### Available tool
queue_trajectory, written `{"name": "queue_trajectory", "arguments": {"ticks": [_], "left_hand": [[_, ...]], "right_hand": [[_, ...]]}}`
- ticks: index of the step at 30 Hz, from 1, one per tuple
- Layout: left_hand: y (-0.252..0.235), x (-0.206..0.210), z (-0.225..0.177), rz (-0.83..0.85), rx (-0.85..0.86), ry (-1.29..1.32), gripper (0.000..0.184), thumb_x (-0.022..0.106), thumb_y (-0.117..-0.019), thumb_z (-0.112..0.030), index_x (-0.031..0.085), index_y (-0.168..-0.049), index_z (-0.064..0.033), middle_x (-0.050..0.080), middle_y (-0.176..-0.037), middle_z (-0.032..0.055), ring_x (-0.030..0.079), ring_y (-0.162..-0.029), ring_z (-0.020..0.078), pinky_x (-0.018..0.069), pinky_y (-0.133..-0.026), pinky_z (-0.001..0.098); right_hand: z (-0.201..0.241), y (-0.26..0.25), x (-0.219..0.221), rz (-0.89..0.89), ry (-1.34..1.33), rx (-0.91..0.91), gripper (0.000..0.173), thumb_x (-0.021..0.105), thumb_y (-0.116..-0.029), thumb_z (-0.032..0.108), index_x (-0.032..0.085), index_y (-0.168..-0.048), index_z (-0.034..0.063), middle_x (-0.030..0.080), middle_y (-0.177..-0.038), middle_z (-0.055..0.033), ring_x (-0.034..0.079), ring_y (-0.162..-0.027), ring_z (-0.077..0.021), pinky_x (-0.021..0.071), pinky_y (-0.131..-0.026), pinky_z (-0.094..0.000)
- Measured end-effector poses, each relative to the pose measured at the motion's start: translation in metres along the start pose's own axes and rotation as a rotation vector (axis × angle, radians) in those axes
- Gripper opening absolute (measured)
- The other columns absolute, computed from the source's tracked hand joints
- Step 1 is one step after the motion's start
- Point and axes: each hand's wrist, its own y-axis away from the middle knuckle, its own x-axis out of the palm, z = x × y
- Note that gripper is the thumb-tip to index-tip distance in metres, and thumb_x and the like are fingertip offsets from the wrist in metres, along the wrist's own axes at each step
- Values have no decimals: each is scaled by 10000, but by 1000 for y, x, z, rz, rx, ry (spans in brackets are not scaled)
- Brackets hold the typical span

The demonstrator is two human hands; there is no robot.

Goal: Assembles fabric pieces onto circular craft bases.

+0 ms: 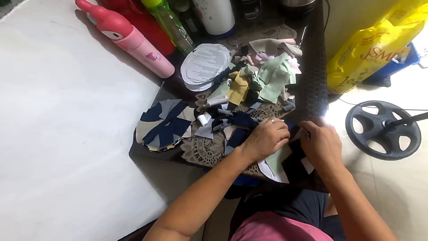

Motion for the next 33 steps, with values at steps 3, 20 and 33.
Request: {"name": "queue_trajectory", "arguments": {"ticks": [3,20,33], "left_hand": [[3,-1,-1,6,-39,42,235,605,-1000,-223,788,-927,-95,743,-1052,59,660,-1123,241,507,-981,429],[-5,23,-61,339,-435,-158,799,388,-1041,-592,292,-1619,-48,230,-1694,171,153,-1585,337,43,-1209,698],[-4,7,-30,384,-19,10,739,604,-988,-448,385,-1587,-75,301,-1673,154,211,-1572,334,102,-1246,617]], "right_hand": [[0,0,0,-5,0,3,202,615,-952,48,777,-1068,79,683,-1051,-210,633,-1024,-449,507,-764,-594],[-16,4,-14,-36,-205,39,190,622,-960,63,763,-1086,53,685,-1109,-197,672,-995,-365,544,-831,-561],[-39,39,16,-451,-506,-24,307,505,-970,74,689,-1158,-84,656,-1112,-222,631,-951,-121,513,-801,-198]]}}
